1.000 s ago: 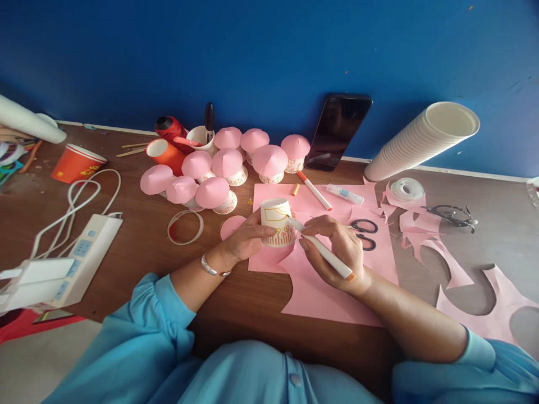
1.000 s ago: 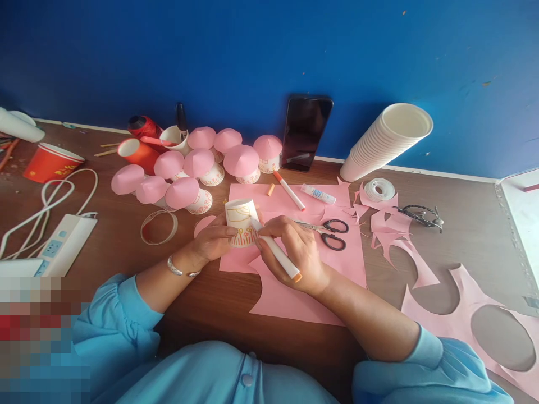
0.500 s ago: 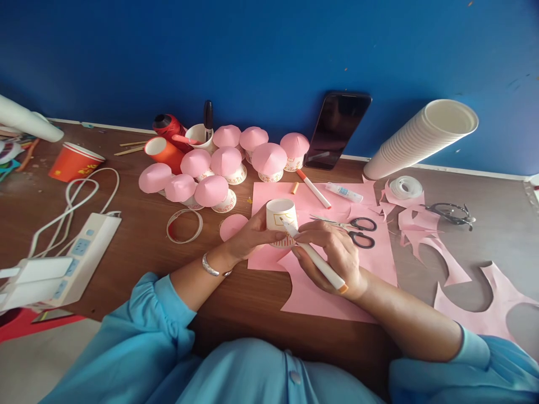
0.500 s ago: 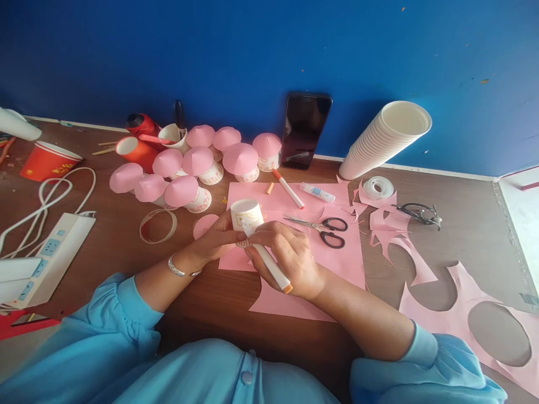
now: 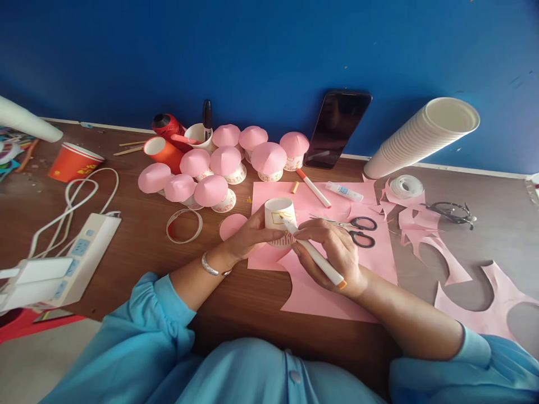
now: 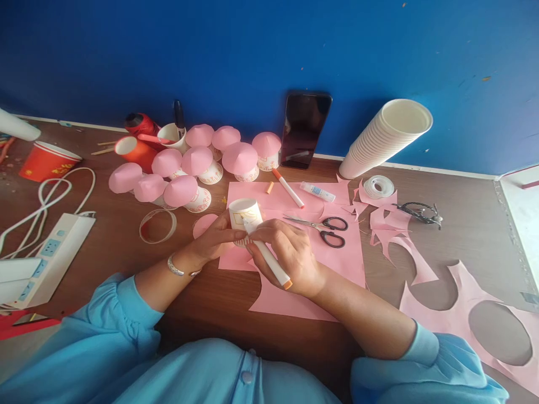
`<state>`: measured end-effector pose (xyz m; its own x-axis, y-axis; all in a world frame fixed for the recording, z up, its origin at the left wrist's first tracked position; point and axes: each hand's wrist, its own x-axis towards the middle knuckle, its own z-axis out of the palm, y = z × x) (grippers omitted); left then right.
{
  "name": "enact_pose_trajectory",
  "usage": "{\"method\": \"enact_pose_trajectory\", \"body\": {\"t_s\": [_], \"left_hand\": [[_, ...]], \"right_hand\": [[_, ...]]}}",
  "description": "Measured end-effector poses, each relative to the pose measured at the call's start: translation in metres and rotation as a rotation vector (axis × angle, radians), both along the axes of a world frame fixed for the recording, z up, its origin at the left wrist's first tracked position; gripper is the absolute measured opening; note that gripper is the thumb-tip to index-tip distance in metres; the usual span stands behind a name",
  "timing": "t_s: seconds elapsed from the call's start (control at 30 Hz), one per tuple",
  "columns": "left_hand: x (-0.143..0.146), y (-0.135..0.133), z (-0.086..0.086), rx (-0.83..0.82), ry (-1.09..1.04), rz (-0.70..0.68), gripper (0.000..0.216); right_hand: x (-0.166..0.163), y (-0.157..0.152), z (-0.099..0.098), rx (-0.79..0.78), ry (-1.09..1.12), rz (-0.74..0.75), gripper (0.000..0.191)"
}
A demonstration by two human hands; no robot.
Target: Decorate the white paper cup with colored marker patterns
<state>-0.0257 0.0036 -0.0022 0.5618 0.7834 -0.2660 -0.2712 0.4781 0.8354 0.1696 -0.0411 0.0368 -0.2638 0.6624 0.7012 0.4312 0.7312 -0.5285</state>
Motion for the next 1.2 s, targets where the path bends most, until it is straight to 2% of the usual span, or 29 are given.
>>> {"method": "enact_pose_trajectory", "body": {"t_s": [0.27, 0.5, 0.97, 1.2], "left_hand": [[-0.002, 0.0012, -0.0024, -0.023, -0.072, 0.031, 0.055], [-0.0025, 0.003, -0.0017, -0.035, -0.153, 0.018, 0.064], [-0.0033, 0.004, -0.001, -0.016, -0.162, 0.018, 0.056], [-0.0024, 0.0023, 0.0002, -0.015, -0.136, 0.025, 0.051]], "right_hand": [[0.0023, -0.0001, -0.0023, -0.033, -0.011, -0.016, 0.018], [0.0037, -0.0002, -0.0035, -0.05, -0.011, -0.038, 0.019], [0.0054, 0.0008, -0.0043, -0.095, 0.027, -0.047, 0.016], [0.0052, -0.0004, -0.0033, -0.047, 0.054, 0.008, 0.02]]}}
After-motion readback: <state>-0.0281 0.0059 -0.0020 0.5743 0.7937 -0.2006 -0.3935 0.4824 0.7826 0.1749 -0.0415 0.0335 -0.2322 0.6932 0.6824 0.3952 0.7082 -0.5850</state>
